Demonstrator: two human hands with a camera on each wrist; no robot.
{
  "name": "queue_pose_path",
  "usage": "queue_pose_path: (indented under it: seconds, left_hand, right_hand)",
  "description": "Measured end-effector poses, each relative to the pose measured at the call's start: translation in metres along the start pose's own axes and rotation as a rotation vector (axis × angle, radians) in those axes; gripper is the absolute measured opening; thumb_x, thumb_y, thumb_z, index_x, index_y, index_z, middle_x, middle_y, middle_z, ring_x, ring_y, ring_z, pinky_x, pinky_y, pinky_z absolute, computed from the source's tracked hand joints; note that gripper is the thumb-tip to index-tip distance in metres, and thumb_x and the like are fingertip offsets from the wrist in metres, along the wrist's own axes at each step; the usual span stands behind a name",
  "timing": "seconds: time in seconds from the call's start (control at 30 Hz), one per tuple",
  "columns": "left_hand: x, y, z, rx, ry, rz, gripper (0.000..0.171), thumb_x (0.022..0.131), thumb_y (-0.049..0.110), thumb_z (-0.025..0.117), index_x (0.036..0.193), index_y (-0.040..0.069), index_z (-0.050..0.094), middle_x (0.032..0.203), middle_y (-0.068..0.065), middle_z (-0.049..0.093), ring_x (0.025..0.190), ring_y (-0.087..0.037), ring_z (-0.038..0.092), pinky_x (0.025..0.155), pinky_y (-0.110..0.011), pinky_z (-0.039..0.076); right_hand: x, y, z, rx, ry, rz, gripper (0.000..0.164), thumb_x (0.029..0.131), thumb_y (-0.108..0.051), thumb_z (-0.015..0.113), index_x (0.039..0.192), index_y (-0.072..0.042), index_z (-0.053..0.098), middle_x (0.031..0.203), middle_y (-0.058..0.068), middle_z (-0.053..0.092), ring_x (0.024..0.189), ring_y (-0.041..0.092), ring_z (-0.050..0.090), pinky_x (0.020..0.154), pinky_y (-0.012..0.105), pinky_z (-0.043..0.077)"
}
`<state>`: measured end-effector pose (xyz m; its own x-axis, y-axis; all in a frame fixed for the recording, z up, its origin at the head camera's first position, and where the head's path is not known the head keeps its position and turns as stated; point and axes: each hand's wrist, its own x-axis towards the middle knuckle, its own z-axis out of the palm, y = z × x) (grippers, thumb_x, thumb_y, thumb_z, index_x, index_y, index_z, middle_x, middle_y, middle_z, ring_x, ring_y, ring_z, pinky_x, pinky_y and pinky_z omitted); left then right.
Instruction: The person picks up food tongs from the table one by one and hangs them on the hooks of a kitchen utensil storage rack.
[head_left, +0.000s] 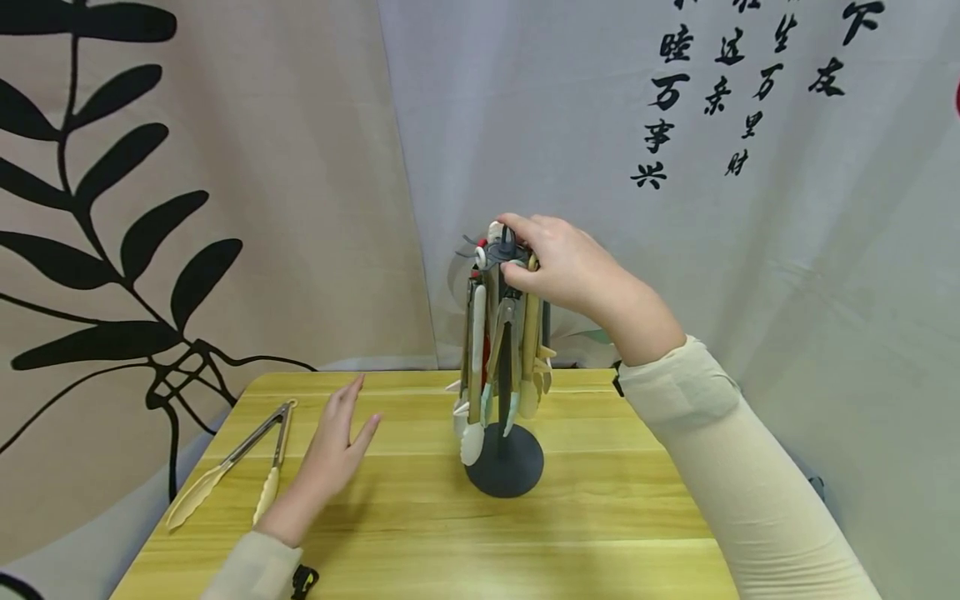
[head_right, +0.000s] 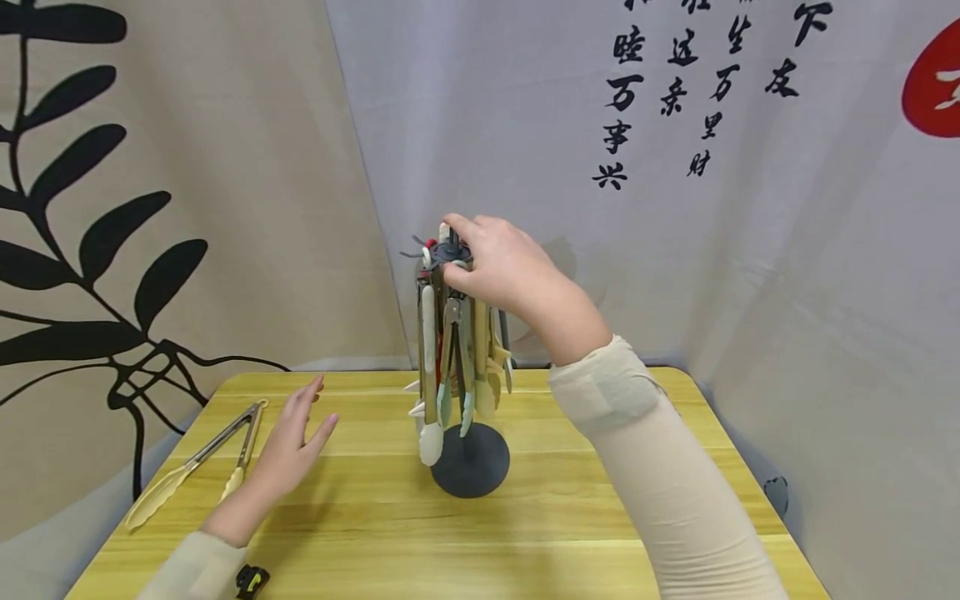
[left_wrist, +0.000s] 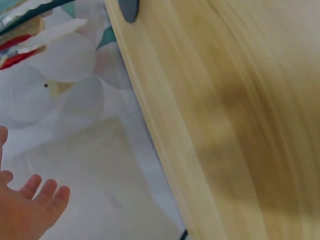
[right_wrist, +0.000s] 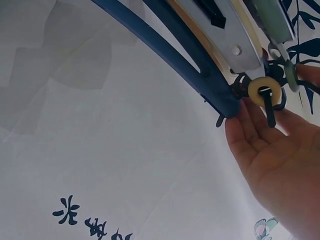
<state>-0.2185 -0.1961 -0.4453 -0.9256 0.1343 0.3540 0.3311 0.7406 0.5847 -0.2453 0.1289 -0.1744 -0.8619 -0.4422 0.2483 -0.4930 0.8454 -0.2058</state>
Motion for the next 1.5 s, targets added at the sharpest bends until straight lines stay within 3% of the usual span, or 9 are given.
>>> queue_pose_path:
  seconds: [0.27, 0.37, 0.43, 0.53, 0.67, 0.9, 1.03, 1.27, 1.5]
  left_hand:
    - [-0.008, -0.021, -0.004, 0.045, -0.015, -0.058, 0.068, 0.098, 0.043, 0.043, 0.154, 0.023, 0.009, 0.149, -0.022, 0.024, 0.132, -0.046, 0.03, 0.101, -0.066, 0.031]
    - [-0.009, -0.027, -0.005, 0.051, -0.01, -0.059, 0.068, 0.099, 0.041, 0.044, 0.154, 0.022, 0.009, 0.149, -0.024, 0.025, 0.132, -0.047, 0.03, 0.1, -0.067, 0.031]
    - [-0.01, -0.029, -0.006, 0.054, -0.006, -0.06, 0.068, 0.099, 0.04, 0.045, 0.154, 0.022, 0.009, 0.148, -0.024, 0.025, 0.132, -0.047, 0.03, 0.1, -0.067, 0.03]
    - [-0.012, -0.033, -0.006, 0.06, -0.008, -0.07, 0.068, 0.099, 0.041, 0.044, 0.154, 0.021, 0.009, 0.148, -0.025, 0.025, 0.131, -0.048, 0.031, 0.099, -0.068, 0.03]
    - [-0.013, -0.038, -0.007, 0.073, -0.004, -0.078, 0.068, 0.099, 0.04, 0.045, 0.154, 0.02, 0.01, 0.147, -0.026, 0.026, 0.129, -0.049, 0.032, 0.098, -0.069, 0.031]
    - [-0.015, -0.047, -0.012, 0.085, 0.01, -0.071, 0.067, 0.099, 0.035, 0.047, 0.153, 0.015, 0.011, 0.144, -0.029, 0.028, 0.128, -0.05, 0.031, 0.097, -0.069, 0.031]
    - [-0.017, -0.052, -0.017, 0.089, 0.004, -0.089, 0.068, 0.099, 0.037, 0.045, 0.154, 0.016, 0.01, 0.144, -0.029, 0.027, 0.129, -0.052, 0.028, 0.097, -0.07, 0.03]
    - [-0.019, -0.061, -0.026, 0.092, -0.013, -0.105, 0.068, 0.1, 0.038, 0.043, 0.153, 0.011, 0.012, 0.145, -0.031, 0.023, 0.13, -0.054, 0.025, 0.097, -0.07, 0.028]
    - [-0.022, -0.071, -0.033, 0.134, 0.016, -0.114, 0.066, 0.1, 0.032, 0.047, 0.151, 0.003, 0.017, 0.142, -0.035, 0.027, 0.127, -0.055, 0.027, 0.096, -0.07, 0.028]
  right_hand:
    - [0.002, 0.007, -0.005, 0.019, -0.042, -0.063, 0.063, 0.098, -0.037, 0.047, 0.152, -0.016, 0.022, 0.142, 0.013, 0.044, 0.132, 0.027, 0.041, 0.109, 0.044, 0.034]
    - [0.002, 0.01, -0.007, 0.061, -0.056, -0.082, 0.056, 0.101, -0.028, 0.038, 0.152, -0.014, 0.021, 0.126, 0.014, 0.053, 0.11, 0.025, 0.052, 0.102, 0.04, 0.038]
    - [0.003, 0.012, -0.009, 0.094, -0.061, -0.081, 0.054, 0.1, -0.022, 0.033, 0.152, -0.016, 0.021, 0.115, 0.011, 0.054, 0.089, 0.024, 0.05, 0.09, 0.038, 0.04]
    - [0.004, 0.014, -0.011, 0.133, -0.078, -0.056, 0.057, 0.096, -0.014, 0.031, 0.152, -0.021, 0.022, 0.117, 0.011, 0.054, 0.084, 0.023, 0.046, 0.079, 0.036, 0.038]
    - [0.006, 0.018, -0.014, 0.15, -0.1, -0.04, 0.061, 0.094, -0.008, 0.035, 0.151, -0.024, 0.025, 0.132, 0.012, 0.052, 0.105, 0.022, 0.05, 0.076, 0.034, 0.039]
    - [0.012, 0.026, -0.024, 0.152, -0.154, -0.04, 0.06, 0.093, -0.008, 0.047, 0.149, -0.024, 0.032, 0.132, 0.01, 0.055, 0.114, 0.024, 0.053, 0.079, 0.035, 0.043]
    - [0.016, 0.029, -0.03, 0.135, -0.166, -0.063, 0.057, 0.092, -0.007, 0.054, 0.146, -0.019, 0.039, 0.133, 0.01, 0.053, 0.121, 0.026, 0.05, 0.094, 0.04, 0.046]
    - [0.021, 0.039, -0.033, 0.097, -0.162, -0.183, 0.051, 0.089, -0.008, 0.063, 0.138, -0.014, 0.049, 0.15, 0.008, 0.033, 0.138, 0.029, 0.029, 0.11, 0.05, 0.03]
    - [0.021, 0.046, -0.03, 0.22, -0.269, -0.197, 0.052, 0.095, -0.012, 0.055, 0.143, -0.025, 0.041, 0.156, -0.003, 0.024, 0.144, 0.023, 0.02, 0.114, 0.05, 0.022]
